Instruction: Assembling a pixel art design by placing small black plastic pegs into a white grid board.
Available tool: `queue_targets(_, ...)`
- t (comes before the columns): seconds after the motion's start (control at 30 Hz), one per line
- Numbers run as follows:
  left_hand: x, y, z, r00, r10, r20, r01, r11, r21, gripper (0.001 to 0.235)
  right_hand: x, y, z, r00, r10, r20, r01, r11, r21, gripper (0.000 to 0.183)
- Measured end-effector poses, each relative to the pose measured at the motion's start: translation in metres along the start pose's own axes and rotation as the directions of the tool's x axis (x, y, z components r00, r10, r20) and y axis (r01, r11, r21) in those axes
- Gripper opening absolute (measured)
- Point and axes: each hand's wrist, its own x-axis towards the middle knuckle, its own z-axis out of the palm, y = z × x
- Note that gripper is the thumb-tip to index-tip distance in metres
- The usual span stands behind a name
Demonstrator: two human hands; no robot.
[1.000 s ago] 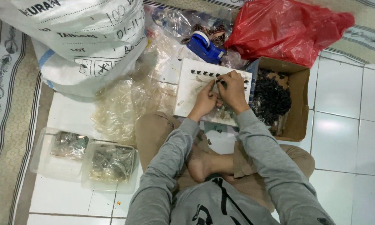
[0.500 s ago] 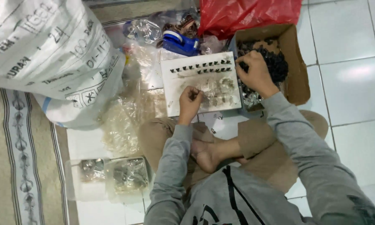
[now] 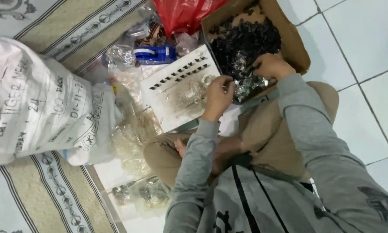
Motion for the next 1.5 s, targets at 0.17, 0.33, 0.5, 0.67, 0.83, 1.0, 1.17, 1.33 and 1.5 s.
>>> queue_targets(0.17, 0.084, -0.041, 0.065, 1.000, 0.023, -0.007, -0.020, 0.961, 0.276, 0.022, -0.001, -0.011, -0.029, 0.999, 0.050, 0.019, -0.052, 0.988, 0.144, 0.041)
queue_targets(0.33, 0.137, -0.082, 0.108, 0.993, 0.112, 0.027, -0.110, 0.849, 0.517, 0.022, -0.005, -0.010, -0.036, 0.995, 0.089, -0.051, -0.079, 0.981, 0.174, 0.040)
queue_targets(0.5, 0.153, -0.086, 0.117, 0.990, 0.143, 0.015, -0.107, 0.666, 0.738, 0.016, -0.011, -0.022, -0.065, 0.996, 0.074, 0.051, -0.082, 0.976, 0.201, 0.042)
queue_targets(0.67, 0.165, -0.126, 0.138, 0.973, 0.231, 0.027, -0.135, 0.467, 0.874, 0.009, 0.015, -0.002, -0.051, 0.997, 0.075, 0.007, -0.074, 0.967, 0.243, 0.042)
queue_targets(0.83, 0.170, -0.138, 0.141, 0.955, 0.295, 0.027, -0.157, 0.427, 0.891, 0.008, 0.019, 0.003, -0.053, 0.998, 0.061, -0.010, -0.056, 0.955, 0.292, 0.043)
queue_targets(1.0, 0.172, -0.140, 0.139, 0.982, 0.128, -0.141, -0.004, 0.756, 0.655, 0.012, 0.006, -0.008, -0.065, 0.996, 0.086, 0.002, -0.082, 0.941, 0.330, 0.040)
queue_targets(1.17, 0.164, -0.102, 0.129, 0.980, -0.049, -0.195, 0.072, 0.991, 0.115, 0.012, 0.034, 0.002, -0.046, 0.999, 0.029, -0.046, -0.008, 0.910, 0.416, 0.037)
queue_targets(1.33, 0.154, -0.079, 0.133, 0.946, -0.272, -0.176, 0.207, 0.925, -0.317, 0.013, 0.057, 0.009, -0.019, 0.991, -0.003, -0.132, 0.068, 0.869, 0.489, 0.029)
queue_targets(1.5, 0.165, -0.104, 0.143, 0.876, -0.440, -0.198, 0.312, 0.829, -0.464, 0.017, 0.069, 0.015, -0.004, 0.961, -0.001, -0.275, 0.131, 0.881, 0.455, 0.022)
